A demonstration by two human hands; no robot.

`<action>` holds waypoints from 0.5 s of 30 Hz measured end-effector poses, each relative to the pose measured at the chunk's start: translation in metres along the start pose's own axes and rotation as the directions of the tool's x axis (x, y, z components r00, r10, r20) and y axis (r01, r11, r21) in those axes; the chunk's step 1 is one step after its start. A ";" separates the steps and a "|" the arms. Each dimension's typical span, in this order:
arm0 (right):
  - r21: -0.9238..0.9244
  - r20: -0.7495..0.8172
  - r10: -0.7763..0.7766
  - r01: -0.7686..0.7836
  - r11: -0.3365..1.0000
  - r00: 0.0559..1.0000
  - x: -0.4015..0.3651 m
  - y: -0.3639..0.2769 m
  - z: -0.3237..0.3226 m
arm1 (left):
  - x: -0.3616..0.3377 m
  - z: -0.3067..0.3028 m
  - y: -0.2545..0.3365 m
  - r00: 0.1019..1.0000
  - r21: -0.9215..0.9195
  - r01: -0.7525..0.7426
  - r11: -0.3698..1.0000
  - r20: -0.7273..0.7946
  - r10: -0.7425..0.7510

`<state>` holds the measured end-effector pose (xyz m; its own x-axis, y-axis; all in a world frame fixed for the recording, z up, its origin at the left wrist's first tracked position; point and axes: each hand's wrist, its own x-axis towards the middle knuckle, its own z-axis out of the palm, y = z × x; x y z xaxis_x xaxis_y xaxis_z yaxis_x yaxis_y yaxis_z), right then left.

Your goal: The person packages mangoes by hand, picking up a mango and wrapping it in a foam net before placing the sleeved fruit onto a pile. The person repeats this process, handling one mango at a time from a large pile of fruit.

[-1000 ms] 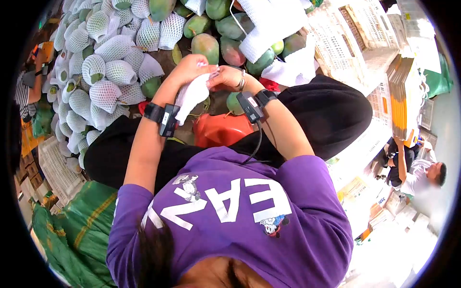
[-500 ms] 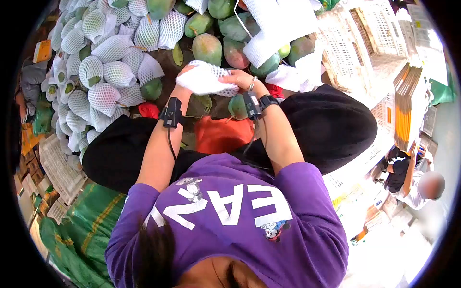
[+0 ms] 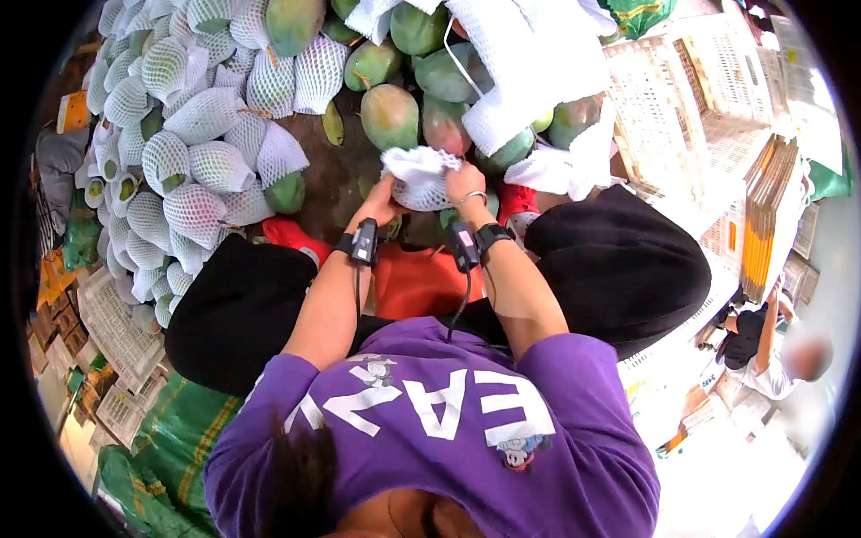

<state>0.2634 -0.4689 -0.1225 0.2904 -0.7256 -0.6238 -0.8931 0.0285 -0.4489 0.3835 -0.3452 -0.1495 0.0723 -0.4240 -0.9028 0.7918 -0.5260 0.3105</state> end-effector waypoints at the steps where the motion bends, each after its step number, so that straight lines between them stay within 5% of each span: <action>1: -0.127 -0.098 -0.093 0.081 0.989 0.991 -0.018 -0.022 0.000 | 0.000 -0.011 -0.005 0.996 -0.241 0.008 0.971 0.085 0.013; 2: -0.056 -0.174 -0.256 0.250 0.967 0.951 -0.036 -0.039 0.003 | 0.001 -0.022 -0.008 0.985 -0.467 0.028 0.884 0.162 0.054; 4: -0.141 0.000 -0.434 0.430 0.892 0.901 -0.083 -0.089 -0.008 | -0.001 -0.037 -0.012 0.905 -0.704 -0.108 0.702 0.223 0.362; 5: -0.203 -0.082 -0.665 0.641 0.740 0.742 -0.102 -0.096 -0.001 | -0.013 -0.039 -0.005 0.852 -0.772 -0.123 0.624 0.240 0.465; 6: -0.261 -0.008 -0.709 0.683 0.682 0.706 -0.127 -0.115 -0.008 | -0.030 -0.038 0.010 0.768 -0.797 -0.029 0.603 0.368 0.524; 8: -0.059 -0.090 -0.844 0.843 0.535 0.529 -0.156 -0.140 -0.026 | -0.073 -0.041 0.064 0.451 -0.622 0.228 0.749 0.749 0.485; 9: -0.070 -0.130 -0.834 0.834 0.547 0.536 -0.157 -0.145 -0.030 | -0.081 -0.044 0.085 0.311 -0.480 0.284 0.830 0.865 0.394; 10: -0.082 -0.167 -0.824 0.826 0.558 0.541 -0.156 -0.154 -0.037 | -0.062 -0.048 0.098 0.189 -0.267 0.506 0.820 0.962 0.197; 11: 0.073 -0.309 -0.685 0.735 0.674 0.660 -0.154 -0.166 -0.047 | -0.056 -0.057 0.087 0.262 -0.411 0.403 0.818 0.908 0.327; 13: 0.588 -0.131 -0.424 0.414 0.695 0.896 -0.130 -0.175 -0.057 | -0.089 -0.046 0.079 0.381 -0.630 0.224 0.744 0.759 0.528; 15: 0.509 -0.235 -0.469 0.519 0.687 0.851 -0.103 -0.167 -0.039 | -0.106 -0.039 0.067 0.435 -0.766 0.062 0.640 0.598 0.673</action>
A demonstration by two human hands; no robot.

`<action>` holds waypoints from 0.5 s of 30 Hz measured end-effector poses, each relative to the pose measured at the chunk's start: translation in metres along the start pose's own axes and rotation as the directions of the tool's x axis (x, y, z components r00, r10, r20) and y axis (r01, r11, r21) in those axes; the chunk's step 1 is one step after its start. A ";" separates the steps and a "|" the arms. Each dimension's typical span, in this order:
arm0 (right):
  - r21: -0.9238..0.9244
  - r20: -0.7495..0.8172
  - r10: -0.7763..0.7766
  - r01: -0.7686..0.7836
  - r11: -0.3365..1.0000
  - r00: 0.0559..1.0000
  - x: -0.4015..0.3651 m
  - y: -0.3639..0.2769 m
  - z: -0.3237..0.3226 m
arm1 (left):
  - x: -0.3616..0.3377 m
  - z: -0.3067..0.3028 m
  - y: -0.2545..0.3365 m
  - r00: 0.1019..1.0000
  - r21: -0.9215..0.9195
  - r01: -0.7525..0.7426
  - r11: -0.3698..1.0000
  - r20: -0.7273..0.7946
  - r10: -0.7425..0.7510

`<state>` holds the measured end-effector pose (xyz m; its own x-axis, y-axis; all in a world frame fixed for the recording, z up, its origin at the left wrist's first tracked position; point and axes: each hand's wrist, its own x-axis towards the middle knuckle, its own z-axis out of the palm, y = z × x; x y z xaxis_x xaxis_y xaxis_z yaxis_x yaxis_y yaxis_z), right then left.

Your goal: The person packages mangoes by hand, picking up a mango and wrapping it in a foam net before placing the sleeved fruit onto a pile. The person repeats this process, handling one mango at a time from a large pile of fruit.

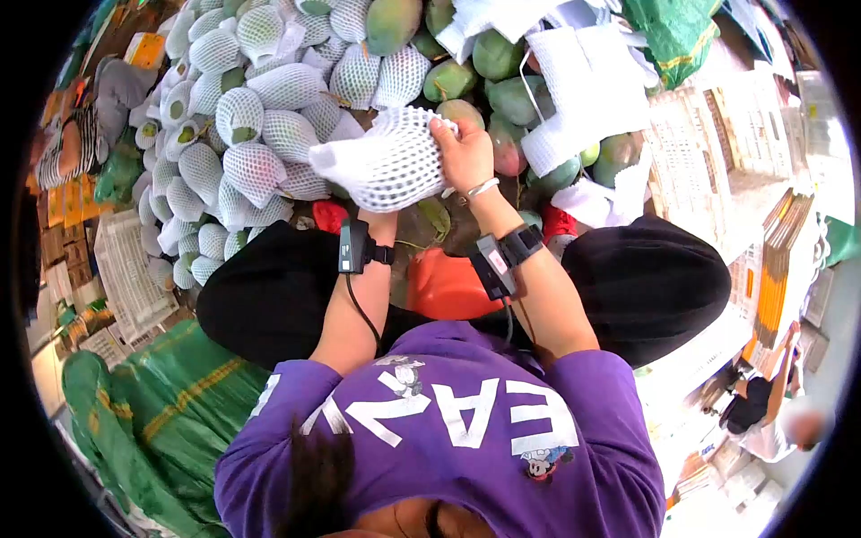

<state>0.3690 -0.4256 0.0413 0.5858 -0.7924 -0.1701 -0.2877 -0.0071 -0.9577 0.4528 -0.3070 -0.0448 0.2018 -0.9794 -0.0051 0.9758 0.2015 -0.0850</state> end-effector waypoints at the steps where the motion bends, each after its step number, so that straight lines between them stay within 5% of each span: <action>1: -0.014 -0.051 -0.075 0.074 0.997 0.996 0.002 0.001 0.005 | -0.001 0.004 -0.004 0.995 0.036 -0.103 0.994 -0.009 0.103; 3: -0.352 0.007 -0.056 0.055 0.934 0.998 0.003 -0.002 0.002 | -0.004 0.012 -0.005 0.958 0.109 -0.284 0.953 -0.017 0.287; 5: -0.458 0.135 -0.063 0.119 0.881 0.989 0.008 0.025 0.011 | -0.008 0.020 0.007 0.891 0.204 -0.442 0.873 -0.009 0.454; 6: -0.407 0.229 -0.210 0.290 0.866 0.950 0.006 0.032 0.009 | -0.006 0.021 0.018 0.844 0.262 -0.517 0.815 0.001 0.536; 8: -0.530 0.294 0.089 0.085 0.844 0.951 0.013 0.028 -0.024 | -0.016 0.034 0.054 0.711 0.399 -0.652 0.645 0.024 0.703; 9: -0.757 0.343 0.294 0.078 0.648 0.892 0.028 0.040 -0.048 | -0.026 0.052 0.083 0.668 0.238 -0.687 0.687 -0.166 0.726; 10: -0.828 0.344 0.323 0.122 0.548 0.882 0.008 0.007 -0.072 | -0.038 0.066 0.113 0.563 0.290 -0.751 0.593 -0.187 0.805; 12: -0.957 0.264 0.369 0.195 0.215 0.891 0.034 0.124 -0.160 | -0.063 0.090 0.173 0.407 0.357 -0.822 0.445 -0.180 0.896; 13: -0.981 0.158 0.532 0.193 -0.011 0.832 0.034 0.125 -0.178 | -0.075 0.101 0.204 0.271 0.434 -0.824 0.366 -0.265 0.925; 14: -0.993 0.023 0.552 0.081 -0.080 0.834 0.026 0.120 -0.173 | -0.085 0.108 0.235 0.134 0.501 -0.811 0.302 -0.343 0.930; 15: -0.987 -0.122 0.561 -0.041 -0.156 0.819 0.020 0.121 -0.172 | -0.099 0.085 0.281 0.054 0.530 -0.828 0.182 -0.248 0.967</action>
<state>0.2155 -0.5472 -0.0377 0.2257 -0.7274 -0.6481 -0.7266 -0.5688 0.3854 0.7144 -0.1527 0.0170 0.9338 0.1389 -0.3297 0.0556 0.8540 0.5172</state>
